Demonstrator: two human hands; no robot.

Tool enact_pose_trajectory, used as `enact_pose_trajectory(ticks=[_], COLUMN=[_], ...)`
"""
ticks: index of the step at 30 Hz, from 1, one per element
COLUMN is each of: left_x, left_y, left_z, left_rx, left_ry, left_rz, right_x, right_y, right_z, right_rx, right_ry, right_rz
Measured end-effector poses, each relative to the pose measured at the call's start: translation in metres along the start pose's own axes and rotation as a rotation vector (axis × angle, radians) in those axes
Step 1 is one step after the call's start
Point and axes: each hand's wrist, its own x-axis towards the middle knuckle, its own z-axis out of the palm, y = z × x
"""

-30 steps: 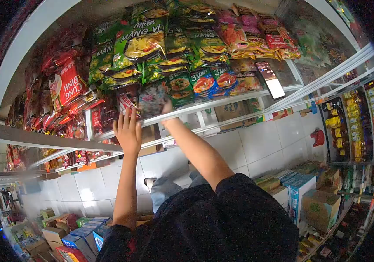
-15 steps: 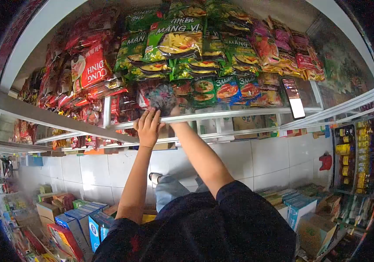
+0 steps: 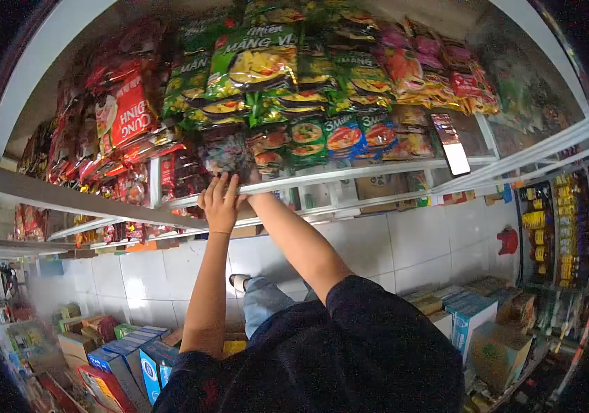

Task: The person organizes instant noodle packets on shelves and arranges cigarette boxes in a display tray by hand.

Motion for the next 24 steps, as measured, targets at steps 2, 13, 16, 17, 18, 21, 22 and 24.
enact_pose_trajectory(ticks=[2, 13, 16, 17, 18, 21, 22, 24], left_x=[-0.002, 0.001, 0.003, 0.004, 0.004, 0.005, 0.005, 0.006], left_y=[-0.001, -0.001, -0.001, 0.000, 0.000, 0.001, 0.001, 0.001], left_z=[0.002, 0.003, 0.000, -0.002, -0.004, -0.004, -0.003, -0.003], left_rx=[0.005, 0.022, 0.031, 0.014, 0.017, -0.008, -0.047, -0.034], left_ry=[0.007, 0.064, 0.060, 0.051, 0.019, 0.038, 0.054, 0.069], left_rz=[0.007, 0.020, 0.016, 0.013, 0.011, 0.005, 0.006, 0.010], right_x=[-0.008, -0.006, -0.024, -0.020, -0.011, -0.026, -0.038, -0.045], right_y=[-0.036, -0.028, 0.029, 0.019, 0.004, -0.044, -0.067, -0.138], right_z=[0.011, 0.037, 0.035, 0.041, 0.049, 0.068, 0.070, 0.016], right_rx=[-0.083, -0.536, -0.654, -0.695, -0.735, -0.854, -0.820, -1.689], right_ry=[0.043, 0.295, 0.352, 0.371, 0.389, 0.435, 0.497, 0.181], right_rz=[-0.064, -0.268, -0.287, -0.294, -0.302, -0.325, -0.466, -0.561])
